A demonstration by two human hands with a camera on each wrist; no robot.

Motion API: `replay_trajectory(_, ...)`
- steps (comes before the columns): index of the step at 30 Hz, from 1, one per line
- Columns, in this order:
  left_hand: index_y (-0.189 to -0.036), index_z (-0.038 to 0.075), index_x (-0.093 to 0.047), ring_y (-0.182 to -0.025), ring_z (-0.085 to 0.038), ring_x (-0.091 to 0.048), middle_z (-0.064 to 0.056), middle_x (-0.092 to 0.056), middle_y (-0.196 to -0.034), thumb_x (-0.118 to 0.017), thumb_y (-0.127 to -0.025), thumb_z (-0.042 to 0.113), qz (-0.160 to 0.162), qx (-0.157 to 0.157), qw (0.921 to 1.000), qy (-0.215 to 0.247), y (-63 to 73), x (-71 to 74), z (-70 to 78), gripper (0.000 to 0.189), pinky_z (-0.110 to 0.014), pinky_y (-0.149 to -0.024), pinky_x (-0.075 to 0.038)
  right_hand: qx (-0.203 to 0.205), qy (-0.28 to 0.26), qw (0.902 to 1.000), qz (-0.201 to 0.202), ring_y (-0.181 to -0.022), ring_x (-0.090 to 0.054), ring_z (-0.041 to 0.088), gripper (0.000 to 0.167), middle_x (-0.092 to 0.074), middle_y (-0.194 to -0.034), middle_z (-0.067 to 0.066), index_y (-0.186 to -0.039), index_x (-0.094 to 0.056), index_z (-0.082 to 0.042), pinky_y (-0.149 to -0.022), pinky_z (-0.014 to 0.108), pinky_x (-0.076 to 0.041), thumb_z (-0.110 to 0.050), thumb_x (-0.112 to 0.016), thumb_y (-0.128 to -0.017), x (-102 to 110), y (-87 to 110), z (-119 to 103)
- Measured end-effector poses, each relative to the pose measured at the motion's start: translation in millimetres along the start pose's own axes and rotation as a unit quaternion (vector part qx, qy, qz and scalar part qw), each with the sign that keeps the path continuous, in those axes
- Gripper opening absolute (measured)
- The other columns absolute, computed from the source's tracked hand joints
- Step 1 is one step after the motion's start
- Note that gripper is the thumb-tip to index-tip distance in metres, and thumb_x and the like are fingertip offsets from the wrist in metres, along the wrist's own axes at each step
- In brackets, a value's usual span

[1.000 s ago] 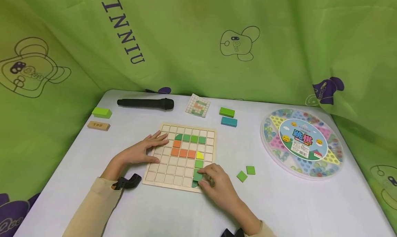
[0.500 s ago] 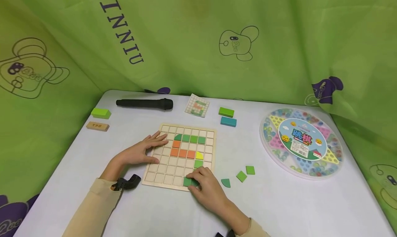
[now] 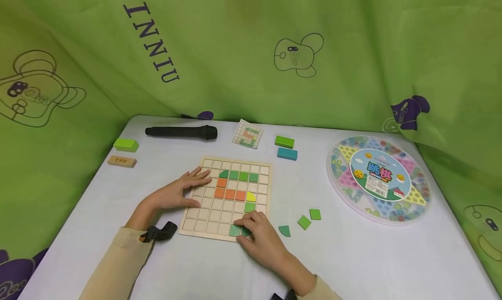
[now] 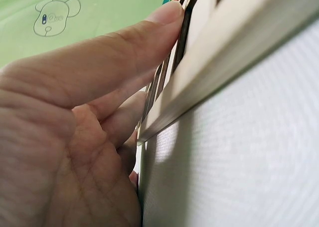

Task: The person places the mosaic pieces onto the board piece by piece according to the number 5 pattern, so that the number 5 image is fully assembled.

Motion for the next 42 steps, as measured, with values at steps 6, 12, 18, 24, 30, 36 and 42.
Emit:
replay_trajectory(6, -0.144, 0.014, -0.042, -0.148, -0.028, -0.002, -0.003, -0.021, -0.158, -0.075, -0.079, 0.034, -0.002, 0.0, 1.0, 0.002, -0.6, -1.0, -0.3, 0.076, -0.054, -0.118, -0.001, -0.007, -0.003, 0.9998, 0.019, -0.106, -0.055, 0.009, 0.034, -0.061, -0.111, -0.01, -0.109, -0.068, -0.013, -0.085, 0.026, -0.051, -0.012, -0.077, -0.077, 15.9, 6.7, 3.6)
replay_trajectory(12, -0.145, 0.014, -0.041, -0.148, -0.028, -0.002, -0.002, -0.021, -0.159, -0.075, -0.079, 0.034, 0.0, 0.003, 1.0, -0.001, -0.2, -0.4, -1.3, 0.076, -0.054, -0.118, -0.001, -0.038, 0.038, 0.9967, 0.06, -0.107, -0.057, 0.012, 0.04, -0.062, -0.111, -0.01, -0.11, -0.068, -0.013, -0.092, 0.02, -0.047, -0.011, -0.081, -0.073, 44.8, 23.5, 23.2)
replay_trajectory(18, -0.145, 0.015, -0.041, -0.148, -0.027, -0.001, -0.002, -0.02, -0.159, -0.075, -0.079, 0.034, -0.001, 0.008, 1.0, -0.006, 0.3, 0.4, -1.2, 0.077, -0.054, -0.118, -0.001, -0.091, 0.081, 0.9868, 0.107, -0.1, -0.058, 0.011, 0.043, -0.063, -0.11, -0.007, -0.11, -0.068, -0.012, -0.088, 0.001, -0.037, -0.007, -0.082, -0.07, 78.2, 48.5, 48.5)
replay_trajectory(24, -0.145, 0.016, -0.041, -0.148, -0.025, 0.0, 0.0, -0.02, -0.159, -0.076, -0.078, 0.034, 0.0, 0.012, 0.9999, -0.007, -0.2, -0.1, -1.9, 0.078, -0.052, -0.119, -0.001, -0.145, 0.115, 0.9729, 0.139, -0.086, -0.057, 0.012, 0.041, -0.063, -0.105, 0.0, -0.111, -0.068, -0.011, -0.075, 0.013, -0.046, -0.007, -0.08, -0.072, 98.3, 71.2, 69.7)
replay_trajectory(30, -0.145, 0.015, -0.041, -0.148, -0.028, -0.001, -0.002, -0.02, -0.159, -0.076, -0.078, 0.035, 0.002, 0.003, 1.0, -0.003, -0.5, -0.7, -1.4, 0.078, -0.054, -0.118, -0.001, -0.18, 0.126, 0.9666, 0.132, -0.091, -0.061, 0.02, 0.035, -0.062, -0.103, 0.004, -0.109, -0.067, -0.008, -0.073, 0.032, -0.054, -0.008, -0.078, -0.075, 101.2, 77.4, 79.3)
replay_trajectory(36, -0.144, 0.016, -0.042, -0.148, -0.027, -0.001, -0.001, -0.021, -0.158, -0.076, -0.078, 0.035, 0.004, 0.006, 1.0, 0.0, -0.6, -0.1, -1.3, 0.076, -0.054, -0.118, -0.001, -0.197, 0.136, 0.9608, 0.14, -0.091, -0.062, 0.023, 0.033, -0.063, -0.1, 0.006, -0.109, -0.067, -0.007, -0.074, 0.033, -0.053, -0.006, -0.076, -0.077, 102.3, 77.7, 82.2)
replay_trajectory(42, -0.144, 0.014, -0.042, -0.148, -0.028, -0.002, -0.002, -0.022, -0.158, -0.076, -0.078, 0.035, 0.004, 0.005, 1.0, 0.002, 0.2, 0.1, -1.1, 0.076, -0.055, -0.118, -0.002, -0.197, 0.133, 0.9599, 0.149, -0.088, -0.061, 0.022, 0.033, -0.064, -0.099, 0.007, -0.107, -0.067, -0.005, -0.073, 0.032, -0.052, -0.009, -0.078, -0.076, 102.3, 74.9, 82.1)
Point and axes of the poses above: each hand's wrist, its own y-axis away from the middle knuckle, its own x-axis out of the back of the hand, z = x × y, the point moved 7 cm from there along -y, towards the middle knuckle
